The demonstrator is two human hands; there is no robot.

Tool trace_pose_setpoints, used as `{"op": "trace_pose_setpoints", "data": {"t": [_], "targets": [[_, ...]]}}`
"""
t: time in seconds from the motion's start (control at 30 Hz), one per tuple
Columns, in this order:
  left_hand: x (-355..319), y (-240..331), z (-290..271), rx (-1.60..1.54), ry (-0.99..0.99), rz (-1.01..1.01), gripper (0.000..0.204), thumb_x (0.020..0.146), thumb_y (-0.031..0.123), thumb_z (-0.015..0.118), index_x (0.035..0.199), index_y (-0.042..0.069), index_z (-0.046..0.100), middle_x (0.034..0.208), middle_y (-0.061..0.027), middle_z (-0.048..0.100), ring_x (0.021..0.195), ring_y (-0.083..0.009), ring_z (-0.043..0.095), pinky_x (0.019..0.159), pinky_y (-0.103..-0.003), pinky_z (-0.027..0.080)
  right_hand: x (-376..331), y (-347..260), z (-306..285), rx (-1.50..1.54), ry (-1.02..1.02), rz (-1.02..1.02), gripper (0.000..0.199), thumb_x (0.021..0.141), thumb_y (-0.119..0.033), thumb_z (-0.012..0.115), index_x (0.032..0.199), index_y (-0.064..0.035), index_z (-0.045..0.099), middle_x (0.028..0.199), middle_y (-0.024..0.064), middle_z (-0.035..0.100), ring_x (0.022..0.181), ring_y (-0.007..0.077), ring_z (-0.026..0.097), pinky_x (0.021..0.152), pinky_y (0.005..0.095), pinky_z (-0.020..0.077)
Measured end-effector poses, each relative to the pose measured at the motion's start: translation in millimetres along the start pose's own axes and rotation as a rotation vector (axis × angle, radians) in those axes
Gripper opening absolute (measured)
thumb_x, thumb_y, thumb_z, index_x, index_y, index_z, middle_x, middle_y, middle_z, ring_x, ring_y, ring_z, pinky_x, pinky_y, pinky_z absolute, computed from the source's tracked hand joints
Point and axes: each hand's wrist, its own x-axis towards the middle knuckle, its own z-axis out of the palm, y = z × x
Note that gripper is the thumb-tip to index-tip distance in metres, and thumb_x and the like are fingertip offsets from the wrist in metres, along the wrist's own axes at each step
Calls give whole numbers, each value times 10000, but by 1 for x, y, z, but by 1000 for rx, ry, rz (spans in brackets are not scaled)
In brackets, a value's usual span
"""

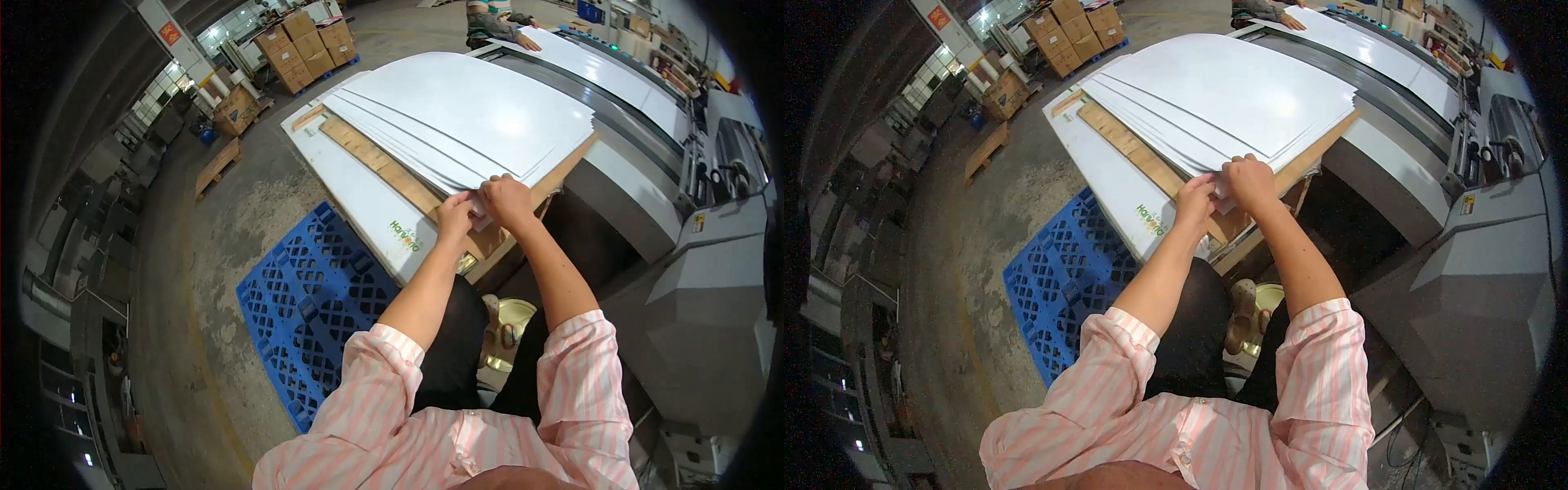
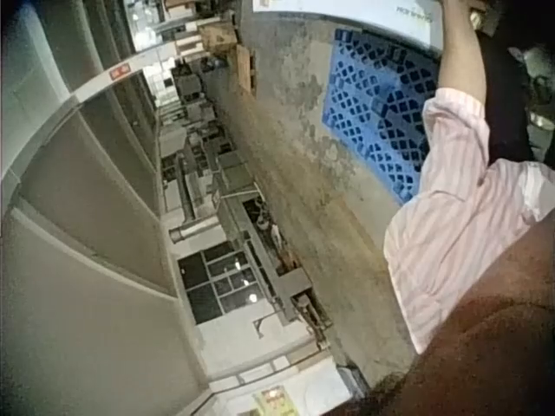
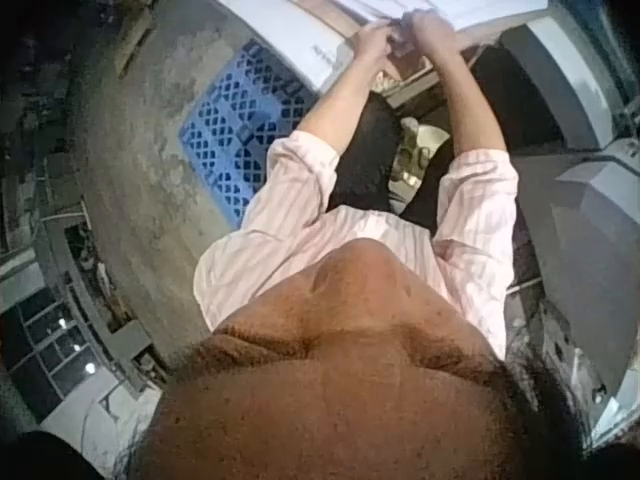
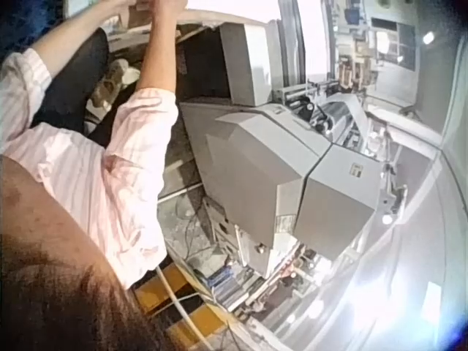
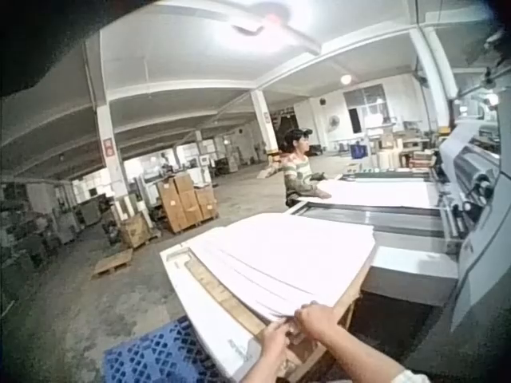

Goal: Separating and aligning large sheets of paper or thin cardboard from a stack for processing.

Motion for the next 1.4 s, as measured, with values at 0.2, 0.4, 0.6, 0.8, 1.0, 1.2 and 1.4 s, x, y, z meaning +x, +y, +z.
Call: {"op": "trace_pose_setpoints", "data": {"t": [0.2, 0.4, 0.6, 0.8, 1.0, 1.2, 1.4], "targets": [[-10, 9, 10, -183, 171, 5, 386, 859, 186, 433, 1181, -13, 358, 882, -124, 515, 753, -223, 539, 649, -362, 490, -2, 0, 2, 57, -41, 70, 244, 723, -312, 576, 739, -79, 644, 777, 83, 623, 780, 259, 572, 634, 356, 489], [-2, 9, 0, -305, 72, -74, 267, 876, 243, 380, 977, 5, 446, 839, -151, 563, 747, -248, 565, 681, -383, 499, -1, -4, -19, 213, -106, 68, 347, 717, -418, 590, 747, -80, 664, 766, 118, 625, 790, 290, 569, 655, 384, 478], [0, 2, -6, -286, -14, -13, 142, 850, 138, 428, 856, 17, 502, 833, -115, 563, 739, -223, 568, 670, -348, 503, 7, -10, -25, 359, -226, 279, 283, 706, -361, 587, 736, -91, 666, 785, 115, 631, 763, 296, 577, 652, 377, 482], [-1, 2, 0, -228, -58, 24, 77, 823, 52, 467, 853, 20, 530, 832, -94, 558, 760, -212, 572, 677, -353, 507, 7, -3, -14, 59, 264, 84, 209, 739, -263, 589, 637, -83, 617, 673, 87, 581, 689, 256, 579, 569, 381, 457], [-1, 2, 5, -214, 67, 21, 239, 827, 89, 527, 1025, -7, 432, 891, -117, 532, 754, -208, 562, 664, -343, 512, 6, 16, -12, 124, 161, -140, 128, 744, -198, 588, 689, -82, 583, 714, 54, 571, 715, 247, 568, 588, 363, 456], [2, 3, 3, 211, 244, 134, 318, 834, 147, 554, 1051, -11, 383, 875, -111, 508, 716, -189, 547, 588, -304, 493, 8, 10, -8, 222, 128, -102, 175, 729, -235, 577, 674, -69, 582, 732, 80, 591, 738, 277, 572, 596, 383, 461], [-4, 1, -1, 27, -49, 14, 167, 842, 132, 490, 781, -19, 528, 767, -88, 536, 672, -175, 557, 564, -295, 488, 15, 4, -31, 476, 361, 315, 223, 790, -266, 547, 717, -60, 592, 709, 108, 589, 692, 297, 559, 574, 398, 435]]}}
